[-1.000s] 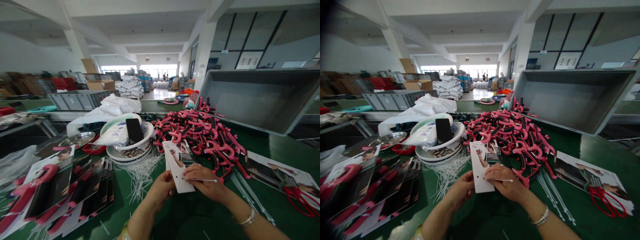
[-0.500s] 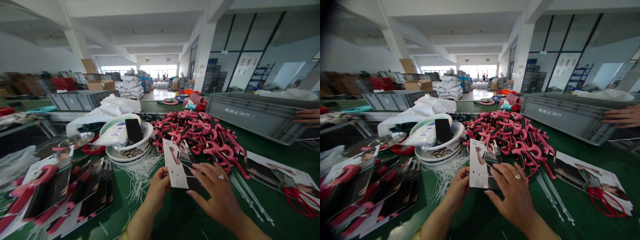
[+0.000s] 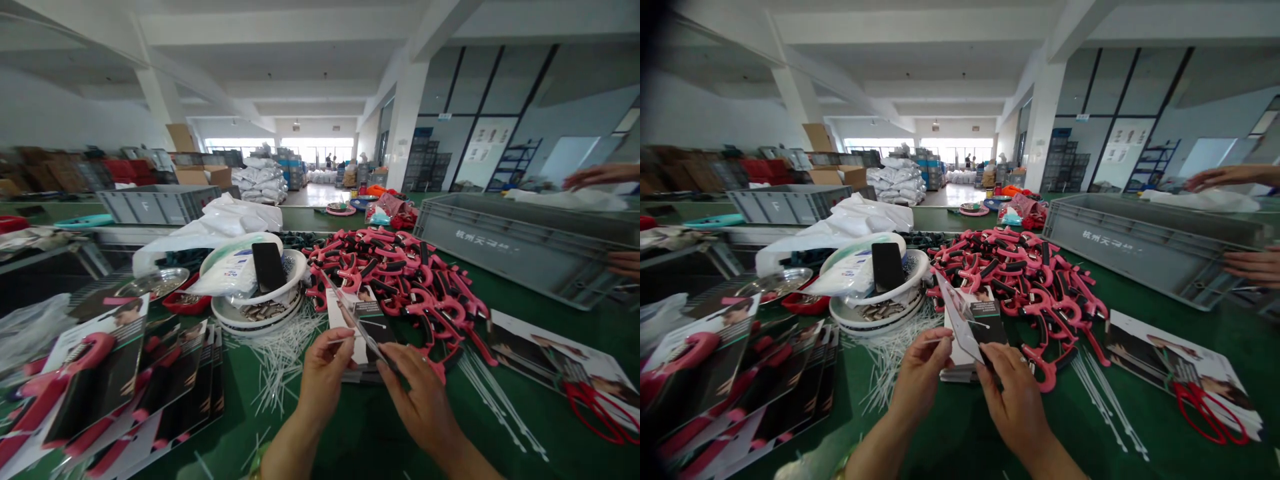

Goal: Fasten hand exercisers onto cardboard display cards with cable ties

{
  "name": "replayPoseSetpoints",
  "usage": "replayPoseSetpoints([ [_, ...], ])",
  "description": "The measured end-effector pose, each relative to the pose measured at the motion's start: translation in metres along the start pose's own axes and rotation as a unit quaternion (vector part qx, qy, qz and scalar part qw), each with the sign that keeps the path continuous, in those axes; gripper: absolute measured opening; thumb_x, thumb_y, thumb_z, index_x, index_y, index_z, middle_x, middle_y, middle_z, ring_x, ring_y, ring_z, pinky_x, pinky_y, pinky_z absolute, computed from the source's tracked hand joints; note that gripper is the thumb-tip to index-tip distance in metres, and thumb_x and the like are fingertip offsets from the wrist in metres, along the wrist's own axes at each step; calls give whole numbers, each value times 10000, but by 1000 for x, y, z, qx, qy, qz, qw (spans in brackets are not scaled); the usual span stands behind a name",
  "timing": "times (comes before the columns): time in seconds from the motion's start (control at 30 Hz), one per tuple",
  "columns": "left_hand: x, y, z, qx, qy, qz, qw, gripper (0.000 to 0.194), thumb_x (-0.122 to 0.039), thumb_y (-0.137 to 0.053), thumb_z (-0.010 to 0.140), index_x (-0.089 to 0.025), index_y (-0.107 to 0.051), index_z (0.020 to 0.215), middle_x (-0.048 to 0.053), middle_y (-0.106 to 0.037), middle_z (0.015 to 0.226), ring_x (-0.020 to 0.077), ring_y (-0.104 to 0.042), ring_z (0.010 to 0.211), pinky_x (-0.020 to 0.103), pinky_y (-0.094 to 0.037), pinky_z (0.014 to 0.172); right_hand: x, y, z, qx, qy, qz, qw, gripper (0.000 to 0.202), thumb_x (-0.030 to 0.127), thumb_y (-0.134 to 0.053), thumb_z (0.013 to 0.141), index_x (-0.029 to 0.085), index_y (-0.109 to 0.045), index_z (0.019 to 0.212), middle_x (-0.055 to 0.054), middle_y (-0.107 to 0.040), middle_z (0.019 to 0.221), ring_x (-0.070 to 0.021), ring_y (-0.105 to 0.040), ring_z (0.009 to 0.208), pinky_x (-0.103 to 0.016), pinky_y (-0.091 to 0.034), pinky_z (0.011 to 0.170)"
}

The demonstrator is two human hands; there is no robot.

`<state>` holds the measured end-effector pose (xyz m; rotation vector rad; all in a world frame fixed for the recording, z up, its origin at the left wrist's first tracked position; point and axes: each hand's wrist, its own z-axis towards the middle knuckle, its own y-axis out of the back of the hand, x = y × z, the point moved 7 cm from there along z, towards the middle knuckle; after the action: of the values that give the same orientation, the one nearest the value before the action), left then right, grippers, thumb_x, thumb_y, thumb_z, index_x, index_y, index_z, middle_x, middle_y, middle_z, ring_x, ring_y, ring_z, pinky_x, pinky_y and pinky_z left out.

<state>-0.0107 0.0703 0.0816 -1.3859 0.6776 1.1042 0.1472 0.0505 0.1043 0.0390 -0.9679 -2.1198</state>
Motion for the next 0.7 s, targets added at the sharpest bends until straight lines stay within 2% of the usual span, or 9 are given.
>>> replayPoseSetpoints([
  [0.1, -6, -17, 8, 22, -70, 20, 997, 291, -439, -695, 699, -158, -642, 754, 48, -663, 868, 111, -566, 649, 201, -481, 516, -5, -1, 1, 7, -43, 32, 999, 258, 307, -473, 909, 185, -584, 1108, -84, -669, 1041, -201, -614, 1006, -340, -510, 876],
  [0.2, -10, -32, 14, 46, -83, 13, 995, 315, -479, -617, 768, -166, -586, 749, 32, -659, 785, 103, -572, 619, 188, -462, 506, -13, -1, 1, 9, -82, 59, 995, 310, 326, -456, 913, 177, -562, 1163, -102, -658, 1106, -210, -607, 1048, -350, -509, 895],
  [0.27, -9, -39, 16, 65, -65, 14, 996, 343, -510, -597, 775, -170, -560, 754, 7, -641, 706, 88, -561, 553, 197, -461, 520, -19, -2, 1, 17, -105, 79, 991, 335, 331, -429, 921, 171, -552, 1189, -111, -645, 1150, -214, -602, 1070, -358, -505, 907],
  [0.37, -3, -40, 16, 74, -15, 37, 996, 399, -560, -603, 742, -163, -576, 776, -21, -594, 618, 80, -541, 495, 201, -447, 512, -24, -1, 2, 25, -120, 95, 988, 352, 348, -397, 930, 171, -563, 1184, -115, -646, 1154, -223, -604, 1071, -370, -497, 916],
  [0.53, 12, -41, 8, 133, 96, 69, 984, 468, -595, -646, 665, -135, -611, 735, -26, -551, 560, 69, -502, 454, 190, -397, 470, -25, 2, 5, 10, -139, 116, 983, 337, 360, -368, 944, 169, -618, 1063, -109, -694, 1000, -199, -667, 859, -306, -542, 786],
  [0.63, 12, -43, 6, 148, 108, 78, 980, 468, -590, -658, 653, -127, -618, 711, -27, -536, 546, 65, -485, 451, 189, -379, 468, -22, 3, 7, 7, -120, 110, 987, 334, 356, -366, 946, 163, -634, 998, -112, -697, 954, -202, -666, 859, -286, -546, 740],
  [0.7, 10, -44, 6, 151, 108, 82, 979, 468, -594, -654, 652, -129, -618, 695, -32, -522, 530, 65, -470, 445, 191, -372, 463, -20, 3, 7, 8, -100, 98, 990, 324, 339, -370, 948, 153, -625, 1019, -120, -693, 965, -205, -663, 887, -286, -545, 747],
])
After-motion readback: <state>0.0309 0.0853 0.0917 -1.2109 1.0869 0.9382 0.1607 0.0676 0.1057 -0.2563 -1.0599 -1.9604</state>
